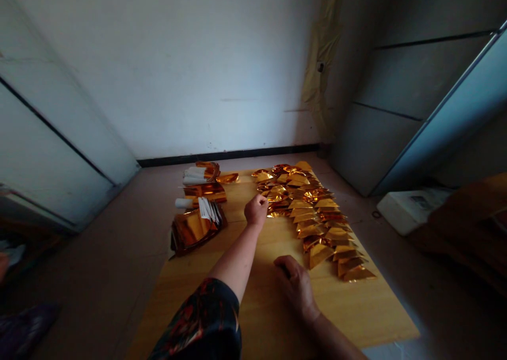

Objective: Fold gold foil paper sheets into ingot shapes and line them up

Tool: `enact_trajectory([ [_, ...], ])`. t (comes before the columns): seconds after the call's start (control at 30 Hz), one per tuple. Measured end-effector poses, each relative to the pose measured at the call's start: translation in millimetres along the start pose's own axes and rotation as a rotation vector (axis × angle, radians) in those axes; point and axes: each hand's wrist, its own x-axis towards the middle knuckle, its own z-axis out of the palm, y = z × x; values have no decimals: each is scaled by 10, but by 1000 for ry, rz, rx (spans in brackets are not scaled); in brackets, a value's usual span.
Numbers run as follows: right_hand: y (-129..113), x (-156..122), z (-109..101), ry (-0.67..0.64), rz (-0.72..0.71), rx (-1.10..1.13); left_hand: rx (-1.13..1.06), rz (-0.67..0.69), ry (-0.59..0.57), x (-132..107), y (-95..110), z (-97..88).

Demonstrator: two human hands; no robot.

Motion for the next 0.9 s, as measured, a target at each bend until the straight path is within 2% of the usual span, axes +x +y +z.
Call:
enact_trajectory([
  [0.3,-12,-2,-4,-8,12,12,69,-17,-68,-31,37,40],
  [0.63,5,3,-5,-29,11,-8,38,31,-63,-80,-31,-33],
  [0.8,11,26,-12,-24,-9,3,-19,47,6,-230,-60,-234],
  [0.9,30,37,-18,-24,-10,13,-62,203,67,-421,-154,-511],
])
